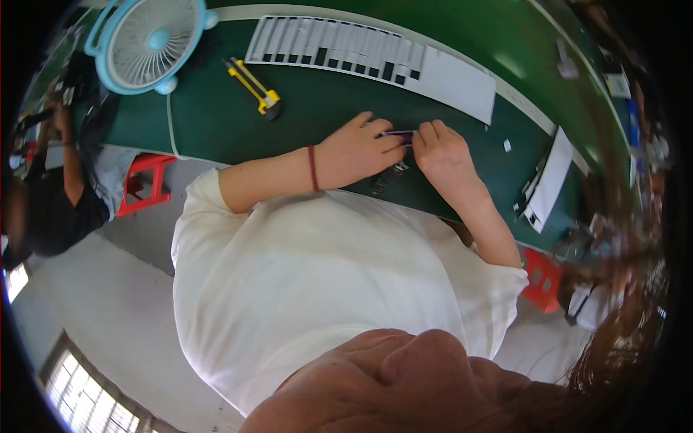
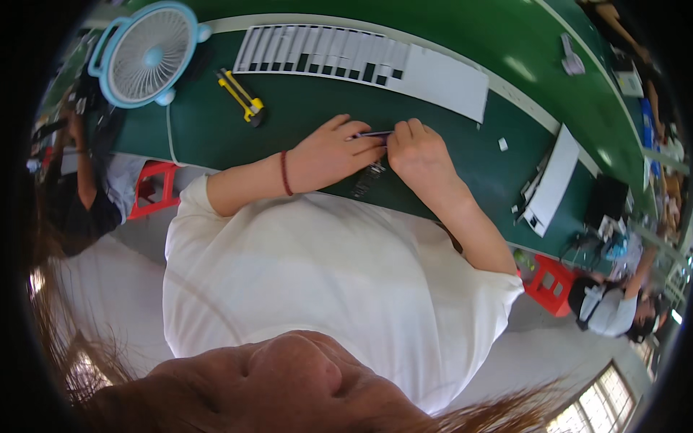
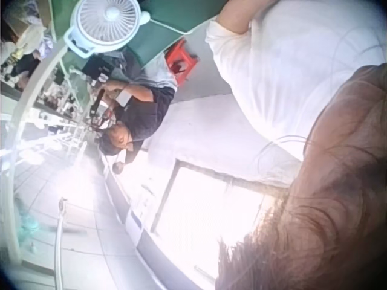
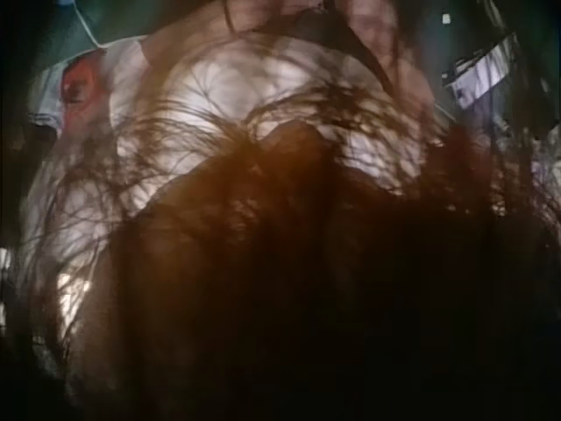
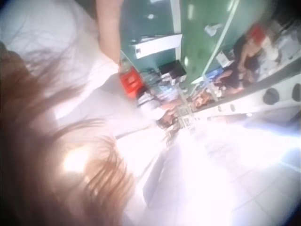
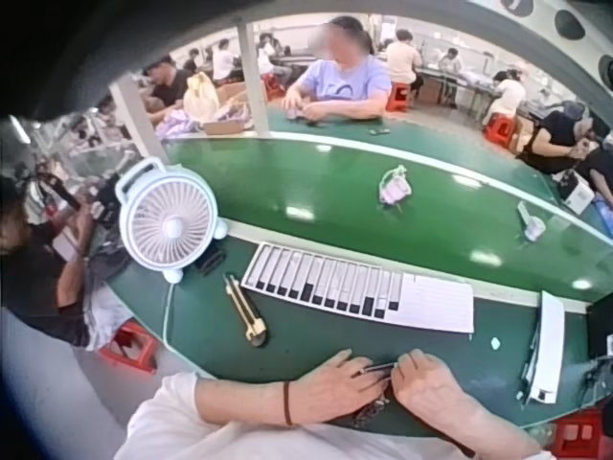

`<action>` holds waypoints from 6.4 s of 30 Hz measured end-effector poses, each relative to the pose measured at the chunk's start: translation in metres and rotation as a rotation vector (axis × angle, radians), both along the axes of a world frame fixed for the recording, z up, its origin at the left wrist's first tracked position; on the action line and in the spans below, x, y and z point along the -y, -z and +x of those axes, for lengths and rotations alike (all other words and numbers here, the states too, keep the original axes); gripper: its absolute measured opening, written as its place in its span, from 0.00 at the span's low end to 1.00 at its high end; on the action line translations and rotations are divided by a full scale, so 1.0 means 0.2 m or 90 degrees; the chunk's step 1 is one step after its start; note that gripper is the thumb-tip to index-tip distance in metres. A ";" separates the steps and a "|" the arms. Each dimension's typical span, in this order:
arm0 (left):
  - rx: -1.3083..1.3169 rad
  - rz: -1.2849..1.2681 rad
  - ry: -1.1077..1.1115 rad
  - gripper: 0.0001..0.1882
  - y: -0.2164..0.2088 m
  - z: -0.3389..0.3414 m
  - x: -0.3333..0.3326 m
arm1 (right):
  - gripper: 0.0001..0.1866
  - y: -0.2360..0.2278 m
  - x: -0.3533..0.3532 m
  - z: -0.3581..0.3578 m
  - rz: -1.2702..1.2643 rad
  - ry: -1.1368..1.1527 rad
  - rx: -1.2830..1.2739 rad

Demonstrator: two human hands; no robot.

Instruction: Assembling electronic components and applying adhesive tape to small circuit boards.

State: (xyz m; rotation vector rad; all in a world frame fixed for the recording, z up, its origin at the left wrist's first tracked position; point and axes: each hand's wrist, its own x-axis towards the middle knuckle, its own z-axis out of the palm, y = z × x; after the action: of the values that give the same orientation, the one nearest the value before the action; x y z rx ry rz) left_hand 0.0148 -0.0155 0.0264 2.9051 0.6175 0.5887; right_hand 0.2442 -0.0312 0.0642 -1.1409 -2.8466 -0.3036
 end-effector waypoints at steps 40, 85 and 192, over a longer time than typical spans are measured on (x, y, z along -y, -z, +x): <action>0.104 -0.107 -0.023 0.13 0.03 -0.04 -0.04 | 0.18 0.00 0.24 0.12 -0.331 0.255 -0.526; 0.143 -0.082 0.021 0.15 0.07 -0.01 -0.07 | 0.31 0.33 0.41 -0.06 -0.044 0.219 -0.393; 0.129 0.008 0.029 0.14 0.02 0.02 -0.09 | 0.16 -0.02 0.27 0.11 -0.560 0.100 -0.697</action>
State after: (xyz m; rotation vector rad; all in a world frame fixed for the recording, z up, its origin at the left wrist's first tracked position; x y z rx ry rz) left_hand 0.0179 0.0026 0.0222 2.8126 0.5206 0.8692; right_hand 0.2666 -0.0860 0.0689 -1.0716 -1.8298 1.2619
